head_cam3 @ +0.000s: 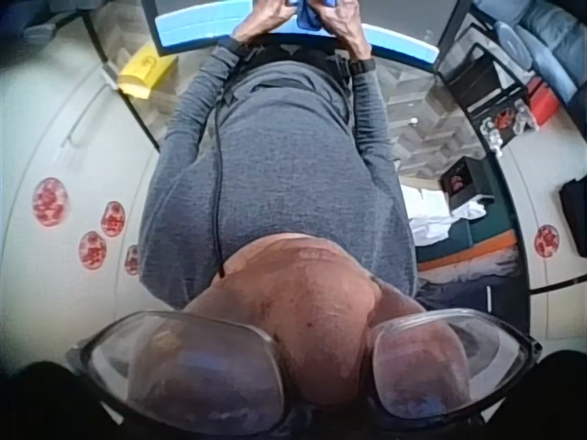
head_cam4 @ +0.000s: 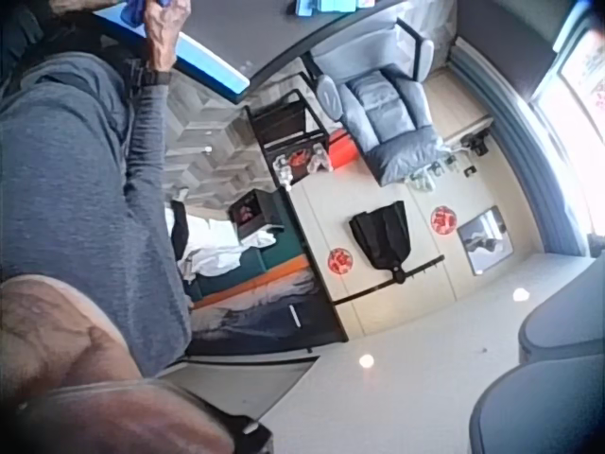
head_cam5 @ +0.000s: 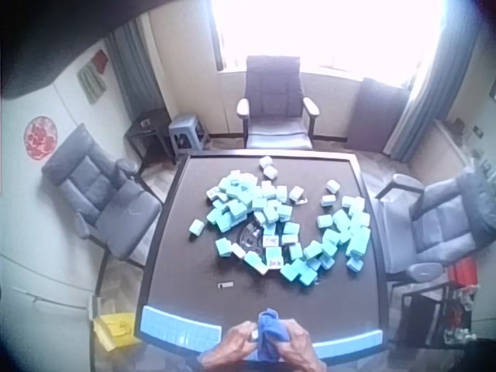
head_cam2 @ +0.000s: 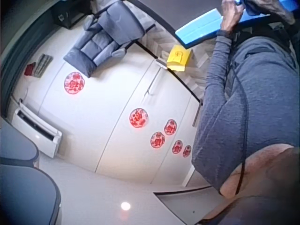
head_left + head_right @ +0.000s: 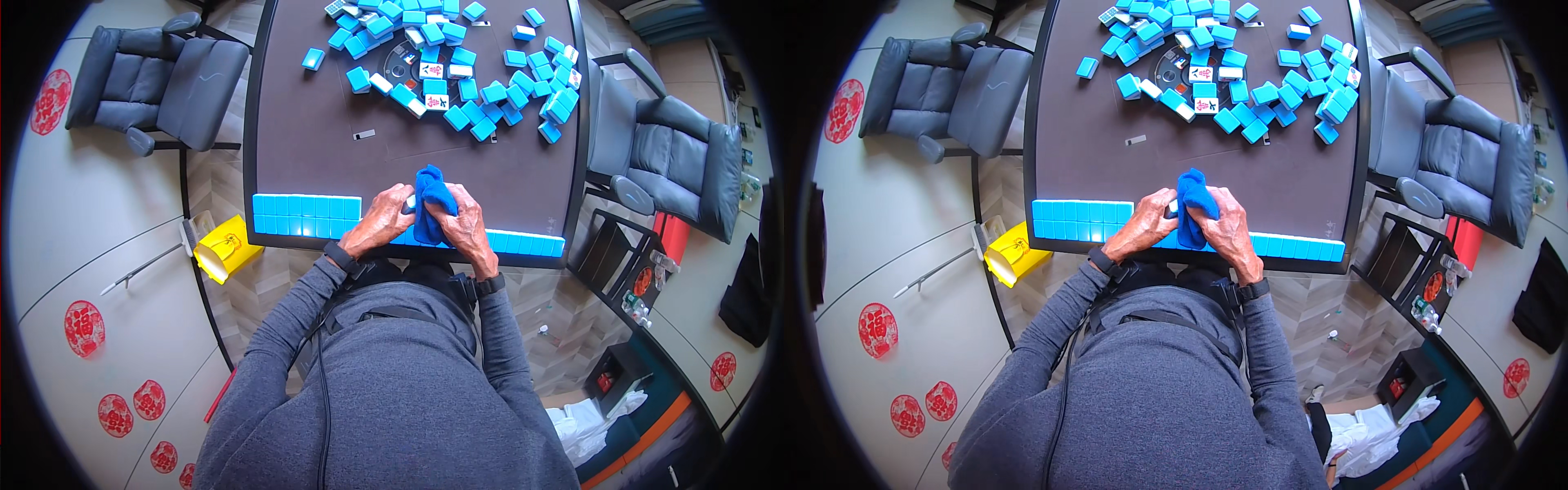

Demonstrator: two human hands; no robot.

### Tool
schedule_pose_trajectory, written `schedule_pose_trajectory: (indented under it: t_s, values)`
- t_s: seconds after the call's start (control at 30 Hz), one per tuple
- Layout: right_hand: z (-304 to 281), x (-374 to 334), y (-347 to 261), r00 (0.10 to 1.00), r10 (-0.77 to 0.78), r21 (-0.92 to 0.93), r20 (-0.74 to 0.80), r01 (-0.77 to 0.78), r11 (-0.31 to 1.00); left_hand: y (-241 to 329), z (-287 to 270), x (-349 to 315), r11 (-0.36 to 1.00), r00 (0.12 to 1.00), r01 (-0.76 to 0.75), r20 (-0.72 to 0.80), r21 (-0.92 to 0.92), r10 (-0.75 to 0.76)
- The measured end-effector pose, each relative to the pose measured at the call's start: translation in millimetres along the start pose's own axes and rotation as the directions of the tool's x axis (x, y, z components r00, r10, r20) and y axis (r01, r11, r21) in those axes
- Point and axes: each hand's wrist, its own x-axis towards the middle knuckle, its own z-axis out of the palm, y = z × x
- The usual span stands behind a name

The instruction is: Cleaning and wiping individual mahjong tiles using a blue cloth on a table.

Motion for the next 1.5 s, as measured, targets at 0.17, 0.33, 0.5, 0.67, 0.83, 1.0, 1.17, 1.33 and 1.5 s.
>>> schedule_pose_trajectory:
  t_s: [0.17,0.33,0.5,0.67,0.83,1.0,1.17,1.33,1.5]
  values:
    - [3.2,-3.2,-5.9,0.995,-0.099,-0.083,0.019,0.1,0.991,-11.2,-5.8,4.7,0.978,0.996,-0.081,0.063,0.194,0.07]
    - [13.7,-6.7,-8.7,0.991,-0.13,-0.127,0.043,0.134,0.983,-26.1,-2.2,10.3,0.983,0.996,-0.039,0.086,0.181,0.024]
    - [13.1,-4.9,-9.2,0.994,-0.095,-0.083,0.047,0.099,0.992,-33.4,-3.2,8.2,0.984,0.996,-0.059,0.079,0.166,0.047]
    - [5.5,-5.3,-3.3,0.997,0.026,0.059,0.067,-0.03,0.998,-14.8,-19.9,6.5,0.975,0.974,-0.102,0.217,0.197,0.058]
    - [4.3,-7.2,-0.8,0.99,0.097,0.04,0.098,-0.101,0.994,1.7,-22.4,-1.3,0.983,0.981,0.107,0.179,-0.152,-0.079]
    - [7.8,-7.7,2.1,0.981,0.142,0.019,0.135,-0.146,0.989,-11.4,-14.1,-2.9,0.981,0.994,0.08,0.094,-0.179,-0.064]
    - [8.6,-7.3,15.0,0.968,0.219,0.066,0.123,-0.229,0.971,-11.7,-9.8,3.8,0.966,0.985,0.158,0.094,-0.205,-0.141]
    - [11.3,-6.5,23.7,0.966,0.217,0.109,0.137,-0.233,0.966,-14.0,-6.5,1.0,0.98,0.993,0.114,0.057,-0.164,-0.106]
    - [12.3,-9.1,10.6,0.951,0.267,0.221,0.157,-0.297,0.929,-14.4,-6.1,-2.4,0.973,0.992,0.118,0.061,-0.198,-0.108]
